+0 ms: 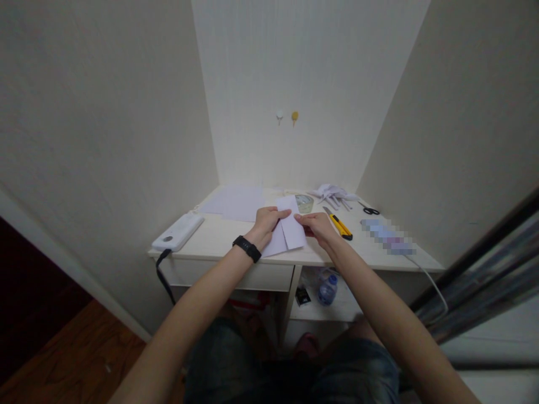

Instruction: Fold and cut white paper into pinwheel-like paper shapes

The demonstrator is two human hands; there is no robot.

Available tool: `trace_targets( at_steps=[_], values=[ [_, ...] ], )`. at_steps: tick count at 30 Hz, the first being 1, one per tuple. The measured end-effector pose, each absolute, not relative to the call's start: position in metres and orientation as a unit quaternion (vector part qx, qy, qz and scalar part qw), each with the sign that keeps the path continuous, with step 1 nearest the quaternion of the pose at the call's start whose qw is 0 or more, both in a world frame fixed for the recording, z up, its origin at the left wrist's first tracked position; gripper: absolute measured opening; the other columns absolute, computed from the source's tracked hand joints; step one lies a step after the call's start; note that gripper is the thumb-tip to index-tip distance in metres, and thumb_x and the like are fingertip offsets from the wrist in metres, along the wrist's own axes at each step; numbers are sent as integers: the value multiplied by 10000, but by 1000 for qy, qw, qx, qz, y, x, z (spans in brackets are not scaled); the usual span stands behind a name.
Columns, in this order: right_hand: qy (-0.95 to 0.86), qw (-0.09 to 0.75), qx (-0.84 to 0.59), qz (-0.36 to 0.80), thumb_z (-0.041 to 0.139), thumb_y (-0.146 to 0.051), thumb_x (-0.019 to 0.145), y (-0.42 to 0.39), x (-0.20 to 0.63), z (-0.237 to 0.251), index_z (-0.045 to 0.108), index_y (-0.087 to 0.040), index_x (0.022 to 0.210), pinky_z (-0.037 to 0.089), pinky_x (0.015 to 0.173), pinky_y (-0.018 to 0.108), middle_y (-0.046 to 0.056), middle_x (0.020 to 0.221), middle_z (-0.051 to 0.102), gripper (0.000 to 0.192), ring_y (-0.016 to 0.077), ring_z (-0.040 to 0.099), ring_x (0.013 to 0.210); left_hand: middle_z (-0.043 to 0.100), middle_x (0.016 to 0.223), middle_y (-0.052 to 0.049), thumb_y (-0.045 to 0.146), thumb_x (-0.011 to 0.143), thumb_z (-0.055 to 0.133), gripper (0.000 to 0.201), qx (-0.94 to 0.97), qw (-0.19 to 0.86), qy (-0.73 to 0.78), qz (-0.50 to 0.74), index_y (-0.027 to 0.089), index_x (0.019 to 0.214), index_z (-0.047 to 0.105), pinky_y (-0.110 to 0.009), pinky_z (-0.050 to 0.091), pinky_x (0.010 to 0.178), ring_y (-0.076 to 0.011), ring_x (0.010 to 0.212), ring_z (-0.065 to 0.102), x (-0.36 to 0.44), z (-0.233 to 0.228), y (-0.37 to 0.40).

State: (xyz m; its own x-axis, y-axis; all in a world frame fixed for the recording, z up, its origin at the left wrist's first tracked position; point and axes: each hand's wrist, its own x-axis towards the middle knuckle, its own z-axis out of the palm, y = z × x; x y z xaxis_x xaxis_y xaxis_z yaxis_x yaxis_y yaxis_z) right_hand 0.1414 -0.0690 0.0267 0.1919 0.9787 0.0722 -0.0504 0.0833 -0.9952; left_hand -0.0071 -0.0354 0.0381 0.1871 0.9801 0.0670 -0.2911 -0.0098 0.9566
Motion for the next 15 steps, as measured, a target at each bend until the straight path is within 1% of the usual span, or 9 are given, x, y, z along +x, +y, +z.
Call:
trace_targets(
  at_steps=[3,7,8,10,12,15],
  values=[
    [-464,574,-515,436,889,-412,471,-67,145,24,678,-122,577,442,472,247,34,537,641,374,119,533,488,576,527,9,145,571,823,297,478,616,357,515,165,541,528,-256,415,485,-108,455,509,-8,37,-33],
    [-482,560,-502,449,883,-455,462,-66,149,22,702,-116,624,410,466,238,18,537,626,417,103,500,479,462,438,48,215,595,852,392,504,609,373,485,173,505,473,-233,294,418,-62,384,371,-12,33,-26],
    [-485,556,-498,455,880,-465,462,-67,149,22,703,-118,625,416,475,240,19,543,628,423,104,504,486,468,441,44,220,592,858,398,503,608,376,485,173,507,472,-233,297,421,-63,389,377,-12,32,-25],
    [-491,550,-494,461,874,-481,460,-68,149,21,688,-124,599,426,490,249,18,538,620,426,109,509,495,528,483,18,216,573,869,383,492,607,377,497,165,529,492,-237,347,449,-80,428,442,-13,29,-23],
    [-490,555,-498,452,867,-495,456,-69,147,18,649,-136,545,414,481,252,4,499,585,429,105,484,475,585,535,-8,215,562,875,354,481,606,376,510,155,561,526,-243,396,483,-101,475,504,-12,27,-22],
    [-484,555,-508,447,858,-500,463,-69,145,14,606,-149,507,385,455,245,-9,470,555,434,94,447,448,607,560,-15,209,576,857,331,467,597,387,525,155,566,530,-248,419,492,-111,489,526,-10,25,-23]
  ],
)
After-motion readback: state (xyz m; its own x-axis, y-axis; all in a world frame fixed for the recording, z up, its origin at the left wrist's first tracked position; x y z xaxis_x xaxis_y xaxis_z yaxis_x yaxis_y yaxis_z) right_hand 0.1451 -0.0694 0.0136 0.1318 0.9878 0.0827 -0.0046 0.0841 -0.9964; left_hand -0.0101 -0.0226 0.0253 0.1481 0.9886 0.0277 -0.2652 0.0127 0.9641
